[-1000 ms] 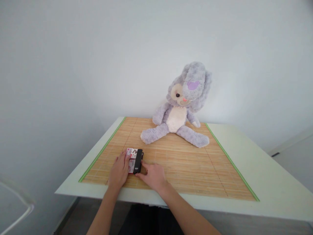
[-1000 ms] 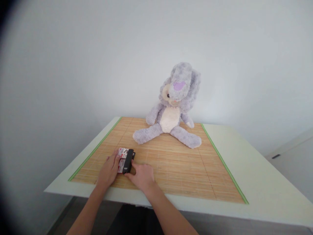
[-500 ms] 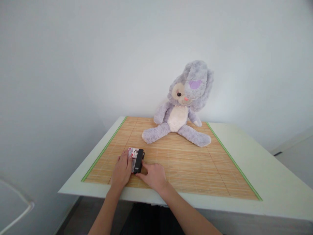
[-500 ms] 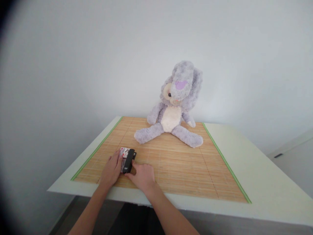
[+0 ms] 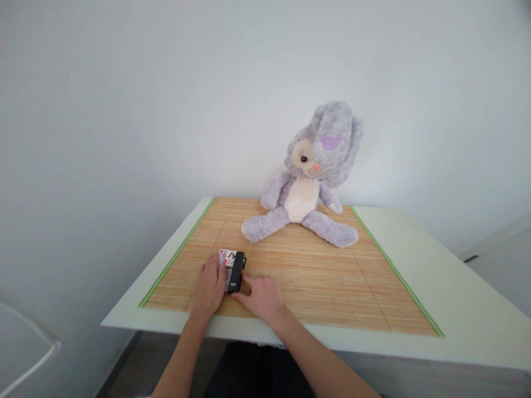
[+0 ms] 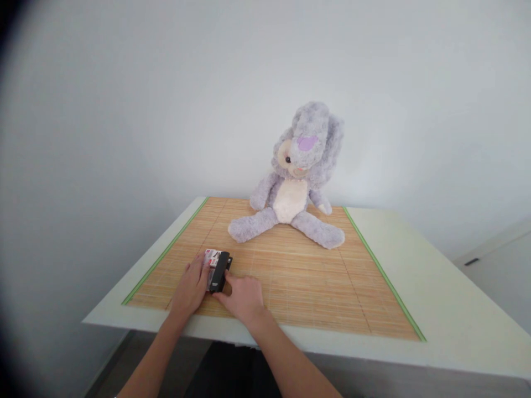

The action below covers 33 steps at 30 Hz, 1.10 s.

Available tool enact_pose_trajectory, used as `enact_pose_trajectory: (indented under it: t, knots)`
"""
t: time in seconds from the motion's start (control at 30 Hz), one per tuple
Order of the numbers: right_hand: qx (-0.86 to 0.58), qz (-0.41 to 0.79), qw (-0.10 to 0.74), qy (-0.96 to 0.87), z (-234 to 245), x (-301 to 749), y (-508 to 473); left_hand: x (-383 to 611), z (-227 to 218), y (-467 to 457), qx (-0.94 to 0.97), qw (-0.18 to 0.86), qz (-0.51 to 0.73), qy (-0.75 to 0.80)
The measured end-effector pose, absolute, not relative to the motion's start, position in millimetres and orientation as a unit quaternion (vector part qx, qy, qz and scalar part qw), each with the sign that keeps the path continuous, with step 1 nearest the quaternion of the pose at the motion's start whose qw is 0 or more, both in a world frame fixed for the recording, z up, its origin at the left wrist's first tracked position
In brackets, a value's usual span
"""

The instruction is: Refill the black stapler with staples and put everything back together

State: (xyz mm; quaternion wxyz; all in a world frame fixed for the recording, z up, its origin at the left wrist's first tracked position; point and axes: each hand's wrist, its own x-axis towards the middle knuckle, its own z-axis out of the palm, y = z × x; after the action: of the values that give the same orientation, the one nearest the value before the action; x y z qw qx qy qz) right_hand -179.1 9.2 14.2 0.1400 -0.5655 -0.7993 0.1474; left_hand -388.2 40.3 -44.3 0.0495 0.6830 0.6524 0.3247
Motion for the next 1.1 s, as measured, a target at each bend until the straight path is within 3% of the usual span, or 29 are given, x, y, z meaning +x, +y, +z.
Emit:
enact_pose_trajectory:
  t: [0.3, 0.6, 0.83, 1.1]
  knots:
    - [-0.577, 0.142, 0.149, -0.791, 13, -167, 4, -384, -38, 38, 0.641, 0.037, 0.366, 0.673]
    - [-0.624, 0.061, 0.218, -0.748, 17, -52, 4, -348, 0, -3, 0.609, -0.029, 0.42, 0.673]
    - [-0.689, -0.022, 0.183, -0.701, -12, -16, 8, -232, 3, -4, 0.786, 0.05, 0.289, 0.544]
    - [-0.706, -0.027, 0.137, -0.694, -24, -15, 5, -208, -22, 36, 0.784, 0.035, 0.245, 0.569]
